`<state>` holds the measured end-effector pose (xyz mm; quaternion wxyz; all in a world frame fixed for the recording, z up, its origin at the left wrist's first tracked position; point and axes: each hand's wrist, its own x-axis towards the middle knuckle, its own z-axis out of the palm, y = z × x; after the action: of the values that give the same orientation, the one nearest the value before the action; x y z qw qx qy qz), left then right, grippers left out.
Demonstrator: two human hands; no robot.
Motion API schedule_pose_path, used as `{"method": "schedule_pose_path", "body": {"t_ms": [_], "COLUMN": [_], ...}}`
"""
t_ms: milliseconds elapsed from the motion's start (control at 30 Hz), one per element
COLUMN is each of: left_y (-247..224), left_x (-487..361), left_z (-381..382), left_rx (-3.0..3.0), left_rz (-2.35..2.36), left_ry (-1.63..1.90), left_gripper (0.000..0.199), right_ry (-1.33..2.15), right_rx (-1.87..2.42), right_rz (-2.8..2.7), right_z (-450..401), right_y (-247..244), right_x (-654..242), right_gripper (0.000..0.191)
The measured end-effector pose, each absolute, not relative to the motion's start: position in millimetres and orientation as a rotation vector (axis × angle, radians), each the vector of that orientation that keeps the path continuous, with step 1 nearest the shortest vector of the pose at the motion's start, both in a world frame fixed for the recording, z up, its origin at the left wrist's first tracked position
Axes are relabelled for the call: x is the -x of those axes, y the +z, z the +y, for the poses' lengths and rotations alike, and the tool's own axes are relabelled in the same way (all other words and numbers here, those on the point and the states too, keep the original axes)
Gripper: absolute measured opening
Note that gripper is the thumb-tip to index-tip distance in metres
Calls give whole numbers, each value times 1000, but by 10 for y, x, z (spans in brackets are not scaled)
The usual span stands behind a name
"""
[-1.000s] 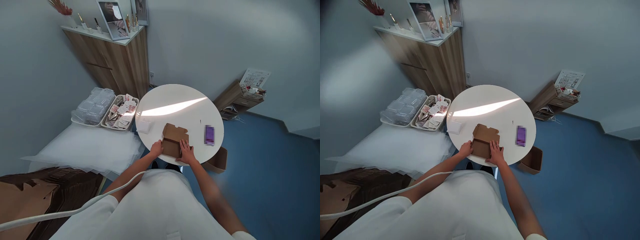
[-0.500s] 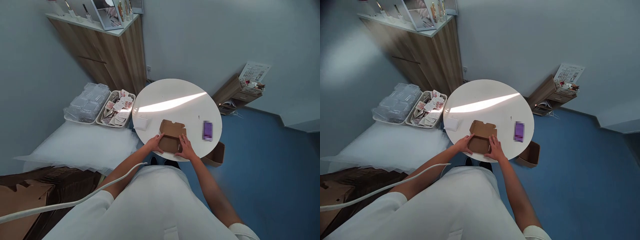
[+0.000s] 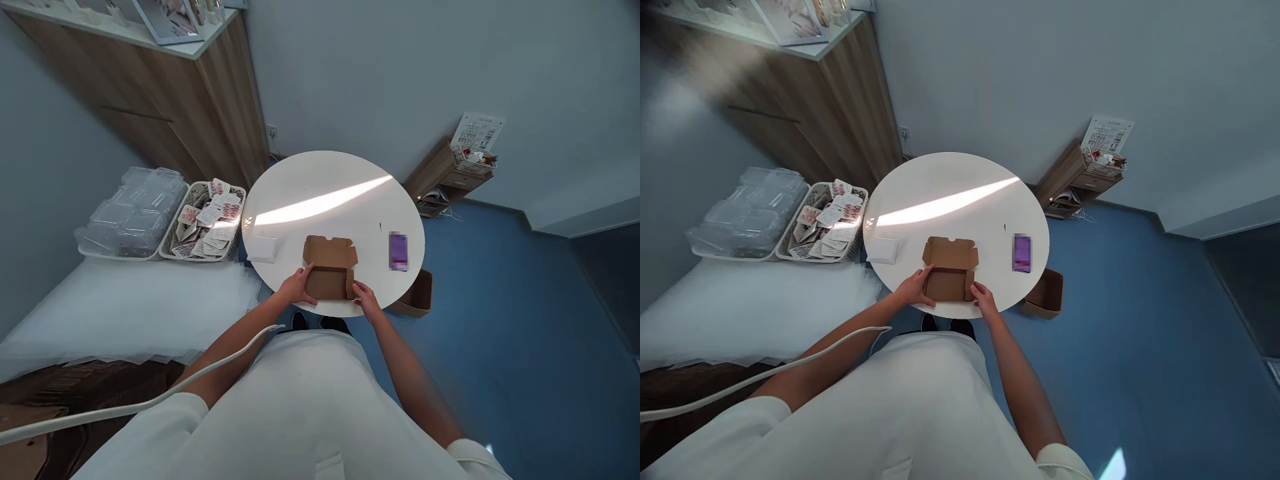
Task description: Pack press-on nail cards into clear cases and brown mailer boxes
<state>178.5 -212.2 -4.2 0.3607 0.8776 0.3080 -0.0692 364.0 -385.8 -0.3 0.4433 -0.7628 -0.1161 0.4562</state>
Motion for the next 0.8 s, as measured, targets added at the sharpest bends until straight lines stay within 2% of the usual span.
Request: {"method": "schedule_pose_path", "body": {"t_ms": [200, 400, 800], "left_y": [-71, -63, -38], "left_x": [-1807, -1839, -1788], "left_z": [-2160, -2216, -2329], "left_rx": [-2218, -2200, -2196], "left_rz": [760, 774, 833], "left_ry": [-121, -141, -117], "left_gripper": [123, 122, 117], "right_ry": [965, 886, 889], "right_rx": [2434, 2868, 2894], "right_rz": [-747, -1006, -1013], "right_z": [-3707, -3677, -3669], "right_y": [59, 106, 116], "right_x": [-3589, -3525, -3473], "right_gripper": [37, 29, 25]}}
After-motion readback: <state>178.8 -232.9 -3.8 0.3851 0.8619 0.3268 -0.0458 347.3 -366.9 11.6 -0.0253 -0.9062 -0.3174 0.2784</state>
